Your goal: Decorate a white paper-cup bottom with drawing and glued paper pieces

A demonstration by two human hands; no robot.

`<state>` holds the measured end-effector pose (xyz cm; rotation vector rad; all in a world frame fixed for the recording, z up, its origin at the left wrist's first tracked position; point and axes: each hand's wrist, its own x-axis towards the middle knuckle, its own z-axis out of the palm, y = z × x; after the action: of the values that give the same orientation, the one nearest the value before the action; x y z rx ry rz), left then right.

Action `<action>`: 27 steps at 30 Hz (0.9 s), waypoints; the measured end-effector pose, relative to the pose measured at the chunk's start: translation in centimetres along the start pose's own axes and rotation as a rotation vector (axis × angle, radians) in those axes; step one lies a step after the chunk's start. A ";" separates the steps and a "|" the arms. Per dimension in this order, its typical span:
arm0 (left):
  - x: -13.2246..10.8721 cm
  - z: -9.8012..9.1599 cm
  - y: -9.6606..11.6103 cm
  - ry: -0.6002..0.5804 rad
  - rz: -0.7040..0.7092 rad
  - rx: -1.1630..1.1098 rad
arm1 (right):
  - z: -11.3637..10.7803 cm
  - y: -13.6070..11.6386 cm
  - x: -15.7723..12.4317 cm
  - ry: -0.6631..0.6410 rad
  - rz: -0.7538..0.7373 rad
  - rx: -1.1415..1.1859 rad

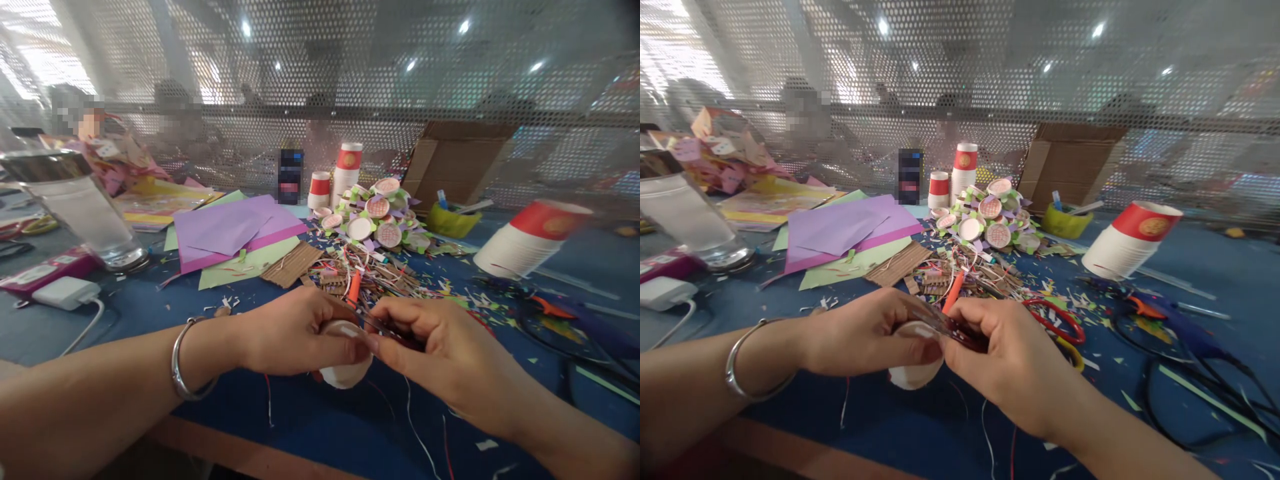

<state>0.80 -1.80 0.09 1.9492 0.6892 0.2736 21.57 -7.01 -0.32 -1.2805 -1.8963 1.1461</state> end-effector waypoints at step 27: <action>-0.1 -0.2 -0.3 -0.024 0.176 0.109 | 0.2 0.1 0.7 -0.127 0.003 0.067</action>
<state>0.48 -1.61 -0.08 2.1178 0.5266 0.3254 21.16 -6.39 -0.49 -1.2001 -1.9289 1.3093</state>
